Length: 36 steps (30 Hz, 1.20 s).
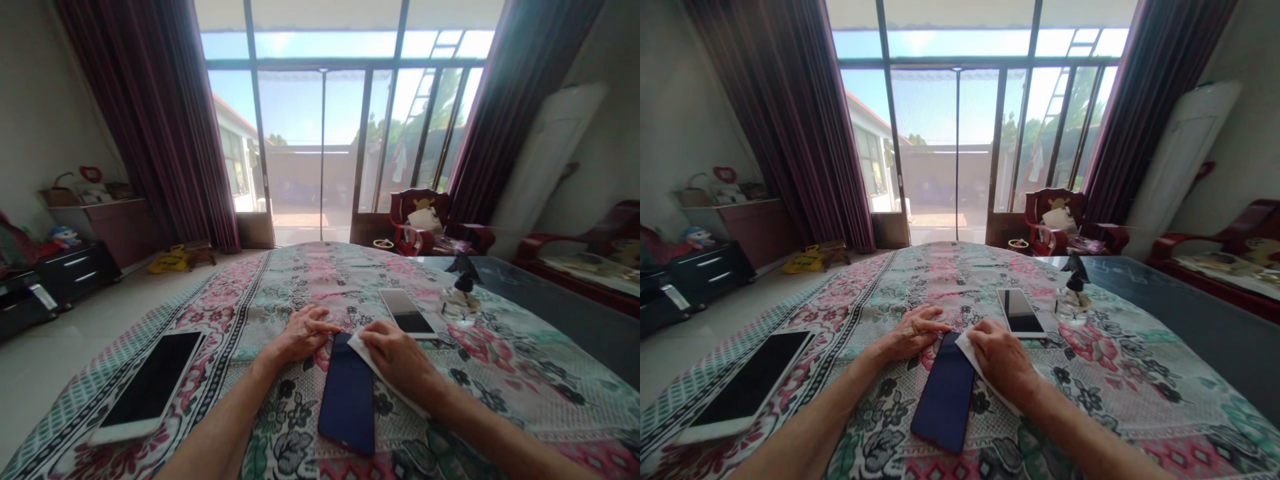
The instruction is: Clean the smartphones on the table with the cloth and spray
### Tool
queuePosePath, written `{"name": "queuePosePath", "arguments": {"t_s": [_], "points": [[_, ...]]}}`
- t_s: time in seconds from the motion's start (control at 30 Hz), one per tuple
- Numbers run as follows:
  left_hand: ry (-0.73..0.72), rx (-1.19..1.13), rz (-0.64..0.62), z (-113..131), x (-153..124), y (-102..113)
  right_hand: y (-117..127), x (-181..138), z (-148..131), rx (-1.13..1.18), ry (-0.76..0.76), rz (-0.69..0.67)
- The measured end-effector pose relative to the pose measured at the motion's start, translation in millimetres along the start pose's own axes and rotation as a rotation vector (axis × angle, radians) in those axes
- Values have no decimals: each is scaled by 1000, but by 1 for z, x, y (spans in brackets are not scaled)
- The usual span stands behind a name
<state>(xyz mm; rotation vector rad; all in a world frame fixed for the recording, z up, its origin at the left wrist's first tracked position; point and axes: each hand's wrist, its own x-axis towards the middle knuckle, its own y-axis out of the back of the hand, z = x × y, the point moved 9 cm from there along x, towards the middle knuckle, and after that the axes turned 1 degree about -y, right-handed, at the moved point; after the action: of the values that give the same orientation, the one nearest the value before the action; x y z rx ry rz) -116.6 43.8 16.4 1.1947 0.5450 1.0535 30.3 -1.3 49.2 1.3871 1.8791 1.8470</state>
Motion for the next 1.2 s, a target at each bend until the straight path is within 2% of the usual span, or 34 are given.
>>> {"name": "queuePosePath", "arguments": {"t_s": [0.17,0.23,0.3,0.53,0.67,0.8,1.0,1.1,1.2], "points": [[6,-6,-9,0,0,0,-5,-28,-64,62,154,-112],[6,-14,-3,0,0,-1,-6,-35,-78,99,184,-140],[7,-15,2,-2,0,-2,-6,-33,-73,116,166,-128],[-38,2,19,-5,2,-4,-4,1,-8,18,33,-30],[-56,-27,43,-6,2,-2,-2,10,7,-35,-37,-19],[-59,-64,28,-8,2,-3,2,-2,-16,-1,-3,-35],[-99,-92,29,-4,3,-1,-8,-30,-79,145,160,-228],[-83,-89,20,-5,3,-1,-8,-26,-81,168,184,-232],[-69,-86,18,-5,2,0,-6,-11,-61,149,159,-172]]}}
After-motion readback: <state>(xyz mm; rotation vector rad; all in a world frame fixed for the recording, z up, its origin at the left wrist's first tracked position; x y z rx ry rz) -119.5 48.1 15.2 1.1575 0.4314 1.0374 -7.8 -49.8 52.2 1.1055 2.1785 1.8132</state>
